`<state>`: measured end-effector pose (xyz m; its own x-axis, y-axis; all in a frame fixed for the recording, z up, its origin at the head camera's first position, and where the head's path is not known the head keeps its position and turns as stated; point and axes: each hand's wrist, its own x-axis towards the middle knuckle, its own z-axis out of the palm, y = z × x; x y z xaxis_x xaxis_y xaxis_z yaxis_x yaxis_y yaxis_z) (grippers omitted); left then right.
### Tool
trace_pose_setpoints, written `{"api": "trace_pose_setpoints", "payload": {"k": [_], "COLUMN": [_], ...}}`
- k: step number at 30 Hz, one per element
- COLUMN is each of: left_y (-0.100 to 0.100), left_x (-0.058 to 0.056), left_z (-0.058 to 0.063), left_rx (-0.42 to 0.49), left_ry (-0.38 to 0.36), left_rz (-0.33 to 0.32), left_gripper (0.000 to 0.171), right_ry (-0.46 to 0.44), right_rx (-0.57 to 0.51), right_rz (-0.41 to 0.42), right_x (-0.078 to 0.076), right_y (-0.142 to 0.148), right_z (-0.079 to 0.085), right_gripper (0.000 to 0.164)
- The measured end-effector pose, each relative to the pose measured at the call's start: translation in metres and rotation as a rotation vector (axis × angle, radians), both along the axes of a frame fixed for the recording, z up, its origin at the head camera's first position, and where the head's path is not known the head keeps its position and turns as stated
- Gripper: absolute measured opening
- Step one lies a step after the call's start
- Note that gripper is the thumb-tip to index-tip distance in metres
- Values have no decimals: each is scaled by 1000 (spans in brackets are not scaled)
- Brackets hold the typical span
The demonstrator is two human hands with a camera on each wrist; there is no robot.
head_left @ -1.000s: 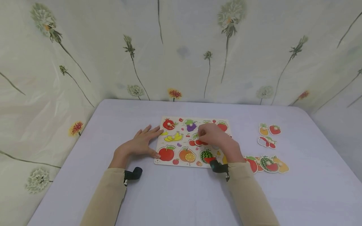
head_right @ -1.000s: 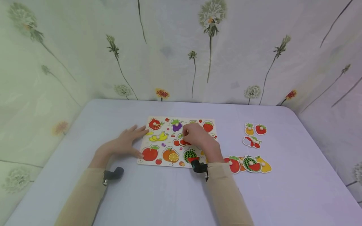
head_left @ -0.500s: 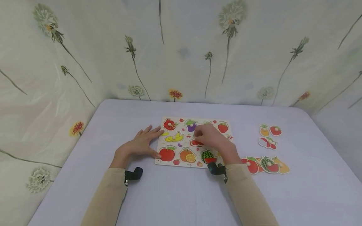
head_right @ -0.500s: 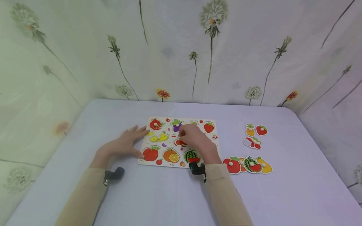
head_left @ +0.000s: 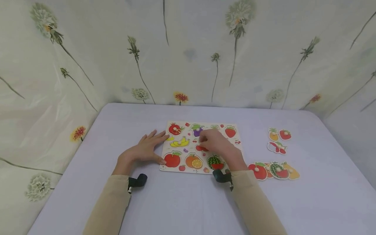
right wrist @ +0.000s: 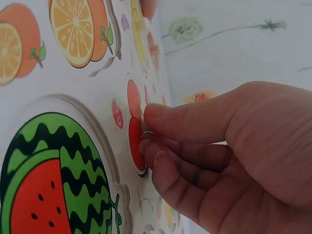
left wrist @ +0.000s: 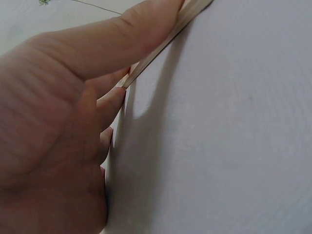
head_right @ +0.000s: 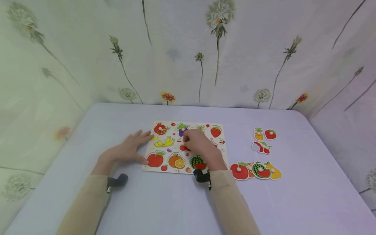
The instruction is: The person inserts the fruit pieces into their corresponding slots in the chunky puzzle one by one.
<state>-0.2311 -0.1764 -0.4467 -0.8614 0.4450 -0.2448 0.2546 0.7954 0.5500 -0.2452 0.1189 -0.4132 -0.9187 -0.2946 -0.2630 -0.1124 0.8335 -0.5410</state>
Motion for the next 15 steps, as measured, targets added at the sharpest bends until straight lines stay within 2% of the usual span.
{"api": "trace_pose_setpoints", "payload": {"k": [10,15], "left_y": [0,0], "left_x": [-2,-2], "left_z": [-3,-3], "left_rx": [6,12], "left_ry": [-1,-1], "left_rz": [3,2], "left_gripper": [109,109], "right_ry": [7,-10], "right_rx": [-7,11], "right_rz": [37,21], "right_x": [-1,-4], "right_y": [4,24], "right_z": [0,9], "right_gripper": [10,20]}}
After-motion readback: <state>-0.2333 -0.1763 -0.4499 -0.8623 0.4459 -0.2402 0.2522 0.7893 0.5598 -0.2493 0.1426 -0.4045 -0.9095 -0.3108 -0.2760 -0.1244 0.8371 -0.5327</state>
